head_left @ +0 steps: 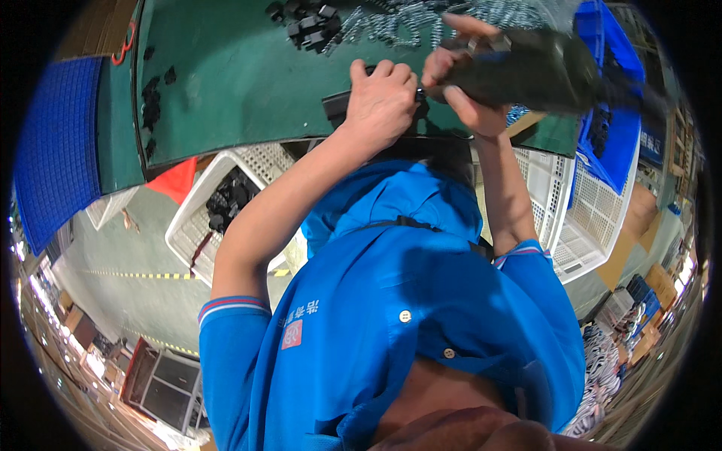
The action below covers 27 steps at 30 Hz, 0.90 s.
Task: The person assembles small black plastic components by inserting metal springs and fastening them with a power screwdriver. They repeatedly pick parts from a green workbench, align them, and drive screws to secure the assembly, then place the finished units into a cardboard box.
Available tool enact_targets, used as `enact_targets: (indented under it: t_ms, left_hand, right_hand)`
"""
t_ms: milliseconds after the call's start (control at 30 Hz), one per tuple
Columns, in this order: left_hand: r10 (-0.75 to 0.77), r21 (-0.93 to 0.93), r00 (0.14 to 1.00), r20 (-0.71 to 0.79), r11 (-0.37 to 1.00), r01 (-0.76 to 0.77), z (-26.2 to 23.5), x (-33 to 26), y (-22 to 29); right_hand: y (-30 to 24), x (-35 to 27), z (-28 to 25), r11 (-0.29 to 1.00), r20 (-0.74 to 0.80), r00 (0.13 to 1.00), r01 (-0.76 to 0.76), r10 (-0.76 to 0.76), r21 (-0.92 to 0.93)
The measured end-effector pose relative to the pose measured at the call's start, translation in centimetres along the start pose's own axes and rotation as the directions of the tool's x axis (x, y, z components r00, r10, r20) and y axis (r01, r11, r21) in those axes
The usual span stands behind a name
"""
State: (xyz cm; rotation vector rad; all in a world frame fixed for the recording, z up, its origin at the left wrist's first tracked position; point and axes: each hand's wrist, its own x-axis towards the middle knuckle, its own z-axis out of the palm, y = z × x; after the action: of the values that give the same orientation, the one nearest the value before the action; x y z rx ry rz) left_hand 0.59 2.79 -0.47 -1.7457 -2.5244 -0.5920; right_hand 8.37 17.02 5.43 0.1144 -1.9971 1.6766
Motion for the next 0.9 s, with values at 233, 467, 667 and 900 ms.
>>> enact_targets:
  t_ms: [233, 467, 667, 900]
  left_hand:
    - [-0.034, -0.018, 0.998, 0.052, 0.999, 0.035, -0.9, -0.7, -0.2]
    - [-0.049, -0.050, 0.998, -0.037, 0.998, 0.047, -6.4, -2.0, -0.6]
    - [-0.589, 0.453, 0.770, 0.246, 0.772, 0.446, -13.1, -15.2, -8.7]
    - [-0.772, 0.461, 0.514, 0.375, 0.636, 0.619, -14.6, -19.8, -11.3]
  right_hand:
    - [-8.2, -0.5, -8.9, 0.971, -0.610, 0.793, 0.149, -0.002, 0.190]
    - [1.8, -11.3, -21.3, 0.022, -0.800, 0.521, -0.841, 0.298, -0.540]
    - [-1.9, -8.5, -14.6, 0.020, -0.482, 0.876, -0.482, -0.003, -0.876]
    - [0.8, -6.0, -9.1, 0.015, -0.228, 0.817, -0.279, 0.530, -0.960]
